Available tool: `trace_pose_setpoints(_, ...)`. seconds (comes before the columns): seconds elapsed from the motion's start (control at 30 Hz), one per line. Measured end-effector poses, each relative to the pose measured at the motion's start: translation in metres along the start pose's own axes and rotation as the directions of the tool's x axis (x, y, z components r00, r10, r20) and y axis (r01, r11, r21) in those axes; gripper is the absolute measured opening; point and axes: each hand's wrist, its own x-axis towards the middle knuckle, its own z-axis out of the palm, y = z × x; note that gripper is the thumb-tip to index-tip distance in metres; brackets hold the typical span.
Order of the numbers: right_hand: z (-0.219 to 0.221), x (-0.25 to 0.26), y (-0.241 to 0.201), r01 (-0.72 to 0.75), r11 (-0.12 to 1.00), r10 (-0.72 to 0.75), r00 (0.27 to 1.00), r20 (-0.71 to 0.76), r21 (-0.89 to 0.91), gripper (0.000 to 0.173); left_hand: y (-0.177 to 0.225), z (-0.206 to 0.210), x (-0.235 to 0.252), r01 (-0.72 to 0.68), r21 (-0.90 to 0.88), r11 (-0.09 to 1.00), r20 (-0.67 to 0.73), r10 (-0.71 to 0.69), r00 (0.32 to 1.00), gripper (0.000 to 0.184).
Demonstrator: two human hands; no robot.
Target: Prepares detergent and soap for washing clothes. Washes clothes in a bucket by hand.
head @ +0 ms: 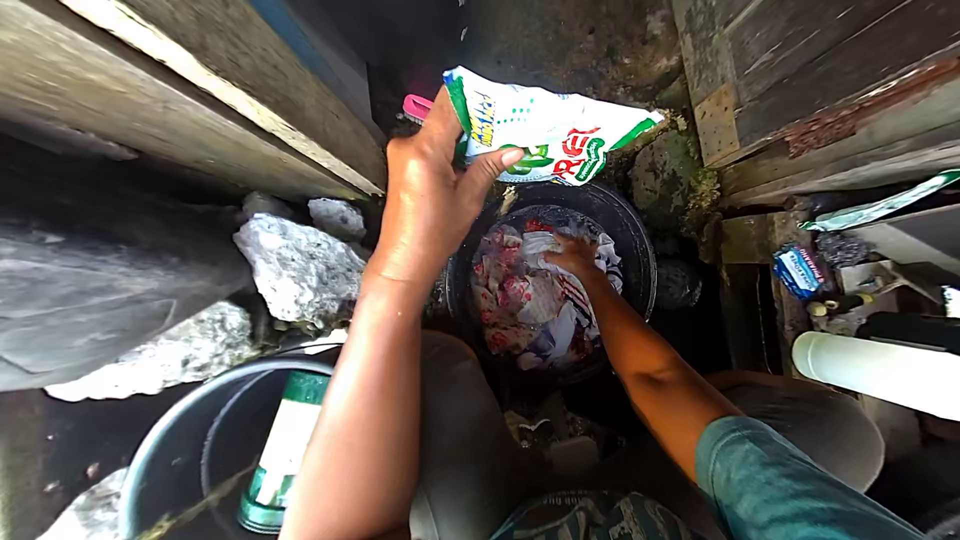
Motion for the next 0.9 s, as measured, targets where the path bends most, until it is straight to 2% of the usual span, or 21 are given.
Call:
trace_pose_setpoints(0.03,0.003,-0.007,-0.002,0.009,1.000,-0.009,1.000,0.006,0.009,0.065,0.001,0.002,0.001,-0.022,0.041,0.999,0.005,0.022,1.000,0.039)
trace_pose_setpoints(0.1,0.015,-0.034,-0.011,0.173,0.985,-0.171,0.982,-0.075,0.013,0.043,0.002,0.005,0.000,-0.048,0.150,0.988,0.020,0.046,0.999,0.039)
trace_pose_setpoints(0.17,0.033,-0.056,-0.015,0.310,0.950,-0.311,0.943,-0.115,-0.033,0.034,0.003,0.007,0.001,-0.058,0.199,0.978,0.035,0.052,0.998,0.040)
trace_pose_setpoints(0.2,0.038,-0.070,-0.021,0.321,0.945,-0.324,0.944,-0.065,-0.057,0.035,0.002,0.008,0.001,-0.060,0.201,0.978,0.035,0.055,0.998,0.040)
trace_pose_setpoints(0.27,0.038,-0.093,-0.038,0.282,0.950,-0.263,0.954,0.141,-0.134,0.038,0.001,0.007,0.001,-0.060,0.197,0.979,0.030,0.055,0.998,0.040)
trace_pose_setpoints(0.33,0.030,-0.108,-0.050,0.295,0.945,-0.231,0.907,0.353,-0.140,0.035,0.001,0.006,0.000,-0.062,0.185,0.981,0.023,0.059,0.998,0.039)
trace_pose_setpoints(0.4,0.012,-0.109,-0.055,0.338,0.941,-0.299,0.821,0.487,0.008,0.029,0.001,0.006,0.001,-0.070,0.146,0.987,0.016,0.068,0.998,0.039)
trace_pose_setpoints(0.43,0.005,-0.106,-0.053,0.344,0.930,-0.362,0.800,0.479,0.128,0.025,0.001,0.006,0.000,-0.072,0.136,0.988,0.017,0.070,0.997,0.039)
trace_pose_setpoints(0.47,-0.001,-0.098,-0.047,0.351,0.905,-0.420,0.822,0.384,0.238,0.023,0.001,0.006,-0.001,-0.079,0.145,0.986,0.017,0.077,0.997,0.039)
trace_pose_setpoints(0.5,-0.005,-0.086,-0.039,0.371,0.879,-0.438,0.877,0.199,0.299,0.021,0.002,0.006,-0.001,-0.090,0.175,0.980,0.013,0.089,0.996,0.038)
trace_pose_setpoints(0.53,-0.007,-0.069,-0.029,0.356,0.887,-0.371,0.929,-0.008,0.295,0.023,0.001,0.006,-0.001,-0.096,0.198,0.975,0.005,0.097,0.995,0.038)
trace_pose_setpoints(0.57,-0.012,-0.051,-0.023,0.266,0.932,-0.232,0.960,-0.159,0.248,0.029,0.001,0.005,-0.002,-0.098,0.204,0.974,0.000,0.100,0.995,0.038)
trace_pose_setpoints(0.6,-0.017,-0.036,-0.016,0.122,0.971,-0.071,0.968,-0.239,0.205,0.041,0.001,0.004,-0.002,-0.092,0.191,0.977,0.000,0.093,0.996,0.039)
trace_pose_setpoints(0.67,-0.015,-0.009,0.001,-0.150,0.968,0.183,0.970,-0.161,0.201,0.082,0.002,0.005,-0.001,-0.076,0.164,0.984,-0.001,0.077,0.997,0.039)
trace_pose_setpoints(0.7,-0.008,-0.003,0.003,-0.214,0.957,0.237,0.966,-0.105,0.199,0.092,0.003,0.007,0.001,-0.078,0.179,0.981,-0.005,0.080,0.997,0.039)
trace_pose_setpoints(0.73,0.000,-0.003,0.000,-0.222,0.957,0.241,0.967,-0.085,0.188,0.088,0.004,0.010,0.001,-0.079,0.193,0.978,-0.001,0.081,0.997,0.039)
trace_pose_setpoints(0.77,0.009,-0.009,-0.006,-0.179,0.969,0.199,0.974,-0.109,0.167,0.076,0.006,0.014,0.000,-0.082,0.198,0.977,0.015,0.081,0.997,0.039)
trace_pose_setpoints(0.83,0.028,-0.033,-0.019,0.006,0.994,0.014,0.982,-0.188,0.105,0.054,0.009,0.021,0.000,-0.091,0.207,0.974,0.045,0.084,0.995,0.039)
trace_pose_setpoints(0.9,0.049,-0.061,-0.026,0.175,0.984,-0.165,0.951,-0.262,0.015,0.039,0.012,0.031,-0.002,-0.112,0.216,0.970,0.082,0.096,0.992,0.039)
